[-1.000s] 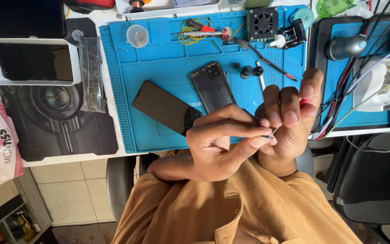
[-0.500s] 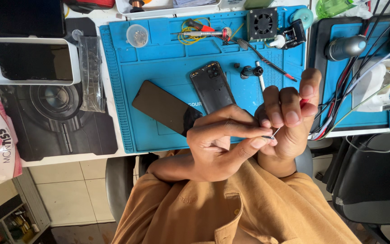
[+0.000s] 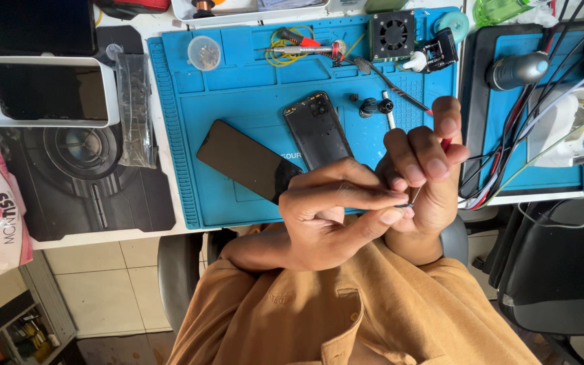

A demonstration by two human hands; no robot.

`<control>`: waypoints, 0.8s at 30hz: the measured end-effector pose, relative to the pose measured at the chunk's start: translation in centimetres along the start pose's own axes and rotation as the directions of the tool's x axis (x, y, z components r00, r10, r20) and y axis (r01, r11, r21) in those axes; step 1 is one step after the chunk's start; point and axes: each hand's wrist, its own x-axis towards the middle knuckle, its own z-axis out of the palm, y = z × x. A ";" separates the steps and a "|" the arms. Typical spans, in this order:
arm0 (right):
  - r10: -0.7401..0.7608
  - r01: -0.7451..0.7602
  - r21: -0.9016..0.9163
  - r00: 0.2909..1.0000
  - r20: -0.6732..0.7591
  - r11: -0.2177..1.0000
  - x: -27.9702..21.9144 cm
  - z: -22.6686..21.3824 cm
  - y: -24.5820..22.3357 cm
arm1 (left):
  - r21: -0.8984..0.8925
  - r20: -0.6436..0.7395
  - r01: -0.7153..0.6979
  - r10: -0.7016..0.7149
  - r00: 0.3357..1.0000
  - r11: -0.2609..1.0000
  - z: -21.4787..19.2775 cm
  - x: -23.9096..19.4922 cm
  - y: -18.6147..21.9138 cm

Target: The person operates a smartphone, then opens its back cover to expose the internal components. They use a screwdriver to adjust a small component and a UV flashlight to inspect the device.

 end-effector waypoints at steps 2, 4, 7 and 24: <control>0.005 -0.005 -0.007 1.000 0.003 1.000 0.0 0.0 0.0 | -0.002 0.003 0.003 -0.003 1.000 1.000 0.0 0.0 0.0; 0.009 -0.009 -0.010 1.000 0.004 1.000 0.0 -0.1 -0.1 | -0.001 0.003 0.003 -0.003 1.000 1.000 0.0 -0.1 0.0; 0.019 -0.019 -0.008 1.000 0.003 1.000 0.0 -0.2 -0.1 | -0.021 -0.015 0.003 -0.004 1.000 1.000 0.1 -0.1 -0.2; -0.172 0.163 -0.119 0.983 -0.067 0.979 1.2 -2.3 -2.3 | -0.056 -0.059 0.052 -0.055 0.997 0.997 -0.3 -0.1 -0.4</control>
